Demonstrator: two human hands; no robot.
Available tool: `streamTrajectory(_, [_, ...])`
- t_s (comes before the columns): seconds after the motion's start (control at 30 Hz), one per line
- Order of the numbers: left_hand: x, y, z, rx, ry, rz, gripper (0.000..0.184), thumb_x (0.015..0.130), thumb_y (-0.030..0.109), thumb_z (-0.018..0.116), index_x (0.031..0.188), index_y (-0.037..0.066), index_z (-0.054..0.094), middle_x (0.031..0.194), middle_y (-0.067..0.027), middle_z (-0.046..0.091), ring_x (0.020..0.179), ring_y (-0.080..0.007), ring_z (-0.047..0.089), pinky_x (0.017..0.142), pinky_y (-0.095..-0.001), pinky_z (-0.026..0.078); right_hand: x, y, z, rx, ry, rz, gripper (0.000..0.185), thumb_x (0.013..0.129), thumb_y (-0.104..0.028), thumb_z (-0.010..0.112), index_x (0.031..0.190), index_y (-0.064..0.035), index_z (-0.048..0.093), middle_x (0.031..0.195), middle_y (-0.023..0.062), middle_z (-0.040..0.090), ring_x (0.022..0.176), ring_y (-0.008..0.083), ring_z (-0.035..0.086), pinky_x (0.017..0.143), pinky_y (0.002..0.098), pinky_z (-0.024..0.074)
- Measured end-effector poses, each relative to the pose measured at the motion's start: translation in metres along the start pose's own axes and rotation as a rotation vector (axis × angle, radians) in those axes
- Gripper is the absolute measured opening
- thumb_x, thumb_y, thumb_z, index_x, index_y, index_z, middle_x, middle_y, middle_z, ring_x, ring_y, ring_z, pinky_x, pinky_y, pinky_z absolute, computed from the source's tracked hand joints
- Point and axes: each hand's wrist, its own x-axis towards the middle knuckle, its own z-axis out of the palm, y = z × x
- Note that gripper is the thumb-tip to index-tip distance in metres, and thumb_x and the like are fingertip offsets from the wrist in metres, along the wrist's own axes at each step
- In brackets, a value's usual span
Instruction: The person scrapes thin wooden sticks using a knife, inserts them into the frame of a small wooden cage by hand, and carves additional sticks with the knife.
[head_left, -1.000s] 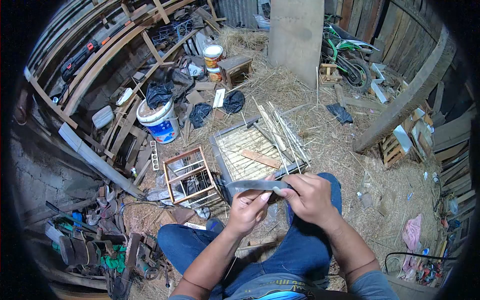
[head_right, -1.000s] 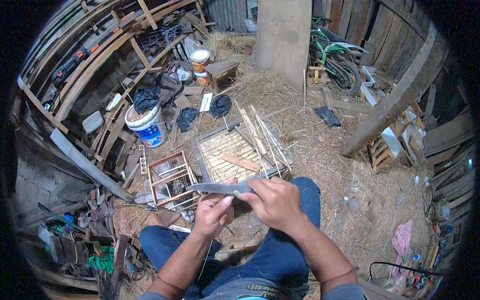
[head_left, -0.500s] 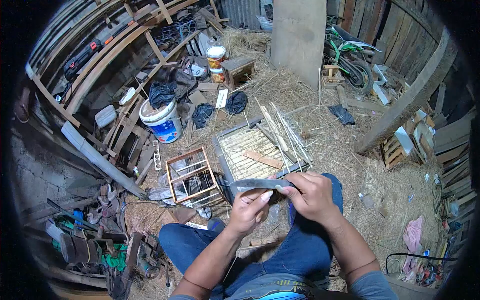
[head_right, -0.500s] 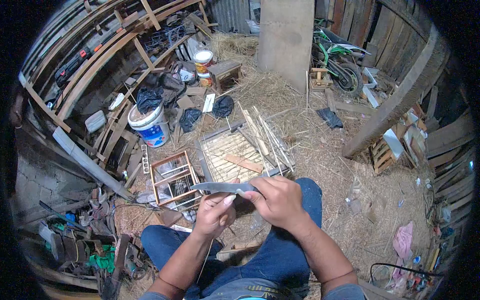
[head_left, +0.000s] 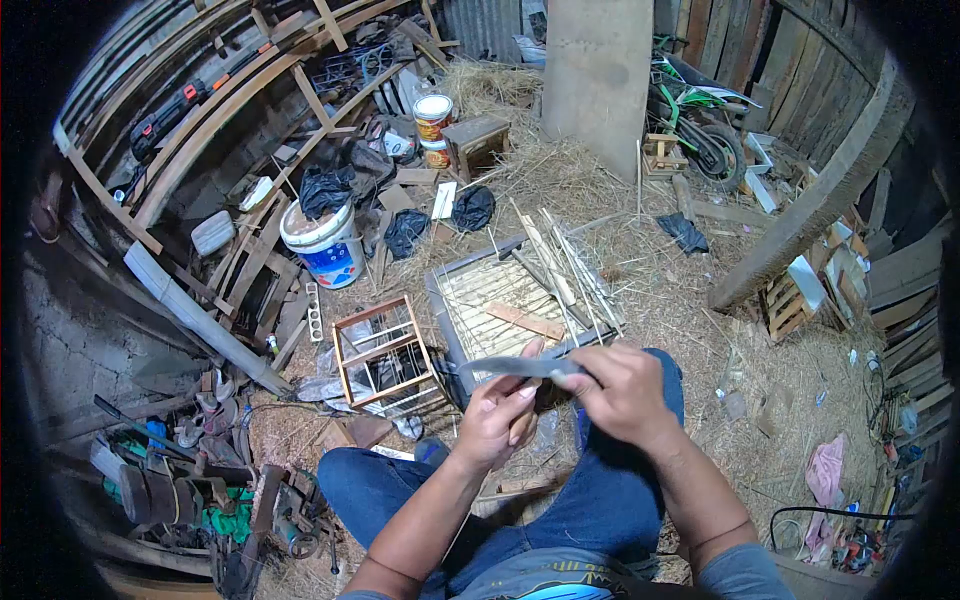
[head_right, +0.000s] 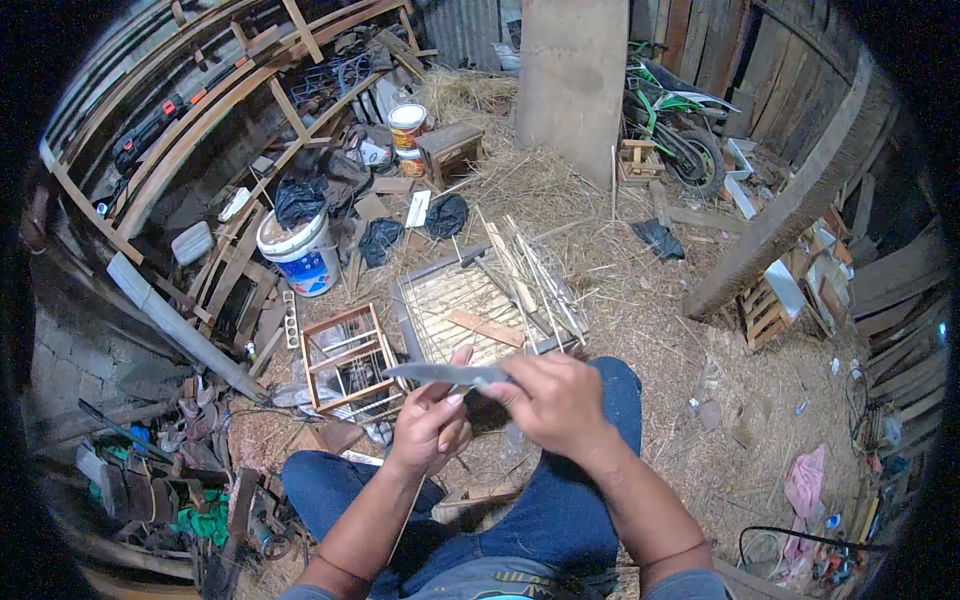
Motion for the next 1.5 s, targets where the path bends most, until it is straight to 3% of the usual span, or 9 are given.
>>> streamTrajectory(0.07, [-0.002,0.004,0.007,0.069,0.048,-0.031,0.054,0.104,0.015,0.050,0.155,0.008,0.033,0.054,0.0066,0.040,0.042,-0.0045,0.034,0.043,-0.0237,0.031,0.000,-0.004,0.001,-0.012,-0.038,0.007,0.020,0.085,-0.030,0.072,0.090,-0.0111,0.069,0.077,0.0071,0.069,0.068,0.0274,0.067,0.058,0.0381,0.0504])
streamTrajectory(0.27, [-0.006,0.007,0.001,-0.015,-0.059,-0.082,0.053,0.105,0.016,0.045,0.156,0.009,0.031,0.046,0.0048,0.033,0.036,-0.0072,0.029,0.041,-0.0247,0.029,0.002,0.013,0.002,-0.061,0.010,0.066,0.021,0.088,-0.032,0.070,0.090,-0.0109,0.071,0.070,0.0093,0.066,0.063,0.0283,0.066,0.055,0.0388,0.0495])
streamTrajectory(0.53, [-0.008,0.005,0.006,-0.007,-0.017,-0.051,0.051,0.104,0.014,0.046,0.153,0.006,0.035,0.048,0.0049,0.036,0.038,-0.0072,0.030,0.043,-0.0247,0.030,-0.001,-0.008,-0.001,0.079,-0.066,0.045,0.017,0.086,-0.024,0.072,0.089,-0.0072,0.070,0.076,0.0108,0.069,0.065,0.0296,0.066,0.059,0.0391,0.0503])
streamTrajectory(0.67, [-0.009,0.007,0.003,-0.059,-0.041,-0.059,0.052,0.104,0.015,0.047,0.153,0.005,0.034,0.048,0.0052,0.036,0.038,-0.0067,0.030,0.043,-0.0245,0.030,0.001,-0.001,0.002,0.071,-0.051,0.025,0.018,0.087,-0.024,0.071,0.089,-0.0063,0.070,0.075,0.0110,0.068,0.065,0.0296,0.066,0.059,0.0389,0.0504])
streamTrajectory(0.83, [-0.011,0.006,0.000,0.049,-0.007,-0.031,0.050,0.104,0.014,0.047,0.153,0.007,0.037,0.050,0.0044,0.036,0.038,-0.0060,0.031,0.044,-0.0245,0.030,0.006,0.019,-0.010,-0.026,-0.022,0.217,0.020,0.088,-0.030,0.070,0.091,-0.0097,0.072,0.075,0.0104,0.069,0.067,0.0290,0.068,0.057,0.0389,0.0513])
streamTrajectory(1.1, [-0.007,0.009,0.006,0.212,0.083,-0.018,0.050,0.102,0.016,0.053,0.149,0.003,0.042,0.058,0.0059,0.042,0.040,-0.0055,0.033,0.045,-0.0242,0.031,0.004,-0.009,0.003,0.051,-0.042,0.021,0.019,0.085,-0.027,0.073,0.091,-0.0097,0.070,0.076,0.0092,0.068,0.068,0.0288,0.067,0.059,0.0374,0.0510])
streamTrajectory(1.37, [-0.008,0.008,-0.006,0.103,0.030,-0.024,0.052,0.103,0.014,0.052,0.152,0.004,0.038,0.057,0.0061,0.040,0.040,-0.0050,0.032,0.045,-0.0234,0.030,0.005,0.008,0.012,0.004,-0.010,0.019,0.017,0.088,-0.029,0.070,0.090,-0.0115,0.071,0.072,0.0082,0.068,0.063,0.0286,0.066,0.055,0.0394,0.0492])
streamTrajectory(1.43, [-0.010,0.009,-0.004,0.066,0.027,-0.008,0.052,0.103,0.013,0.051,0.152,0.005,0.037,0.056,0.0062,0.039,0.040,-0.0048,0.032,0.045,-0.0235,0.030,0.011,0.019,0.004,-0.076,0.018,0.188,0.019,0.089,-0.030,0.069,0.090,-0.0114,0.072,0.072,0.0078,0.068,0.062,0.0275,0.066,0.054,0.0393,0.0492])
streamTrajectory(1.5, [-0.013,0.009,-0.002,0.103,0.037,0.009,0.051,0.103,0.011,0.049,0.153,0.006,0.036,0.054,0.0061,0.036,0.040,-0.0047,0.030,0.044,-0.0240,0.029,0.012,0.020,0.001,-0.052,0.060,0.167,0.021,0.089,-0.032,0.070,0.090,-0.0103,0.072,0.073,0.0074,0.070,0.063,0.0257,0.068,0.055,0.0379,0.0502])
